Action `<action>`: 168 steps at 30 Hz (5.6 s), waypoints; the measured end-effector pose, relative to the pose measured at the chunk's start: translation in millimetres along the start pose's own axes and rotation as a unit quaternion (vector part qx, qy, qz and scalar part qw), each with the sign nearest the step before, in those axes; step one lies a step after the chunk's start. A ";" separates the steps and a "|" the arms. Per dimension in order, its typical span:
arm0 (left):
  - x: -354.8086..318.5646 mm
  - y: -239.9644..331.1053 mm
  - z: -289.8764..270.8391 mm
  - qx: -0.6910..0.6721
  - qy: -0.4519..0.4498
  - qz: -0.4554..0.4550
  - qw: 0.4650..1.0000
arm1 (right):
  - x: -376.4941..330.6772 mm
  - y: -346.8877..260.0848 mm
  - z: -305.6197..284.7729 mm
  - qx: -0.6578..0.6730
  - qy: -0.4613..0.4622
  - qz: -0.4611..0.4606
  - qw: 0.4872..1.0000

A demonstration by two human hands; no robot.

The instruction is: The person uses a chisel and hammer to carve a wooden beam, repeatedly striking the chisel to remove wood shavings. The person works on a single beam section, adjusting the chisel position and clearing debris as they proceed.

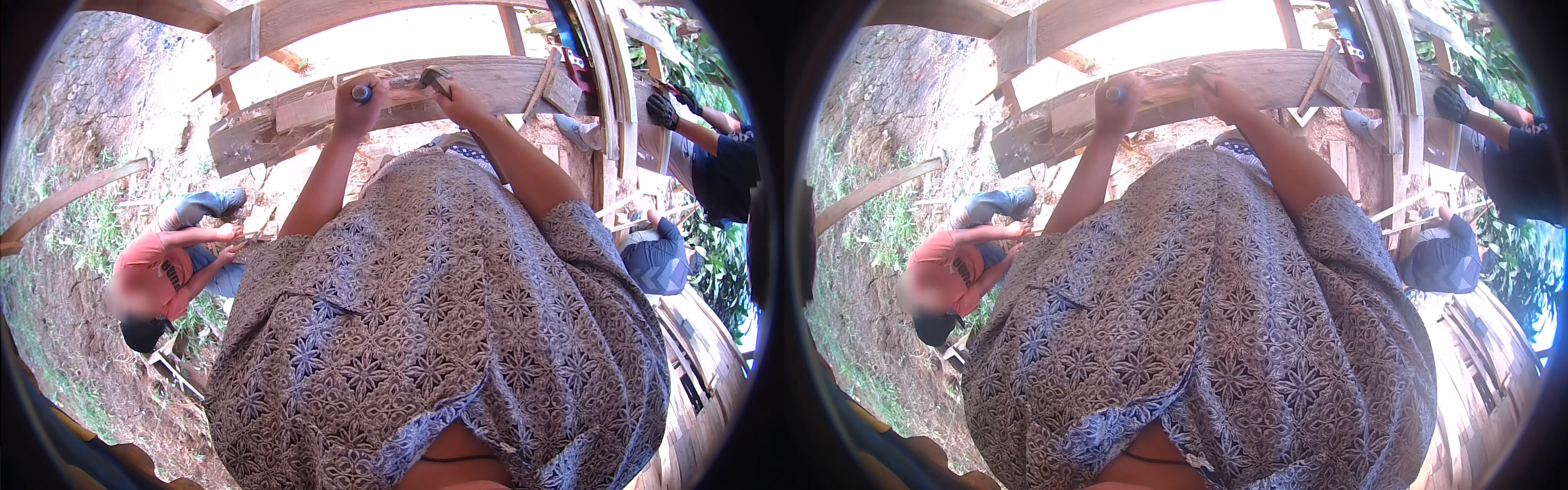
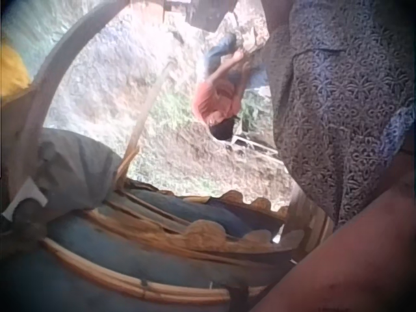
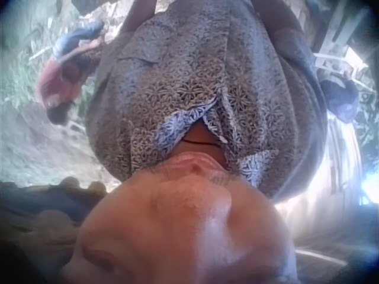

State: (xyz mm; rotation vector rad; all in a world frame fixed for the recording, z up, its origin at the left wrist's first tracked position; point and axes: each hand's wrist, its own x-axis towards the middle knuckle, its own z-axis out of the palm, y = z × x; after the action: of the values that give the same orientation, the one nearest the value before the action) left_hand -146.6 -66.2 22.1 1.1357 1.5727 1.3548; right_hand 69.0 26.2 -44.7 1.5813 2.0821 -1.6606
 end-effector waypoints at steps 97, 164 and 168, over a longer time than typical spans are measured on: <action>-0.8 -18.1 5.2 0.065 -0.031 0.044 0.996 | 0.7 39.2 -6.6 -0.003 0.064 0.038 0.997; -5.1 -13.4 -1.5 0.026 -0.011 0.019 0.999 | -6.9 46.4 -2.5 0.029 0.090 0.075 0.993; -6.7 2.0 -9.2 0.085 -0.100 0.071 0.989 | 7.2 59.7 -5.8 0.032 0.095 0.048 0.994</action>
State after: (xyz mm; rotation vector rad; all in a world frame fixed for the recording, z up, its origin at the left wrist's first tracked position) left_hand -152.7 -75.4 25.5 1.4660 1.5057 1.1698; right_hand 110.9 29.5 -88.1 1.8972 2.0168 -1.6191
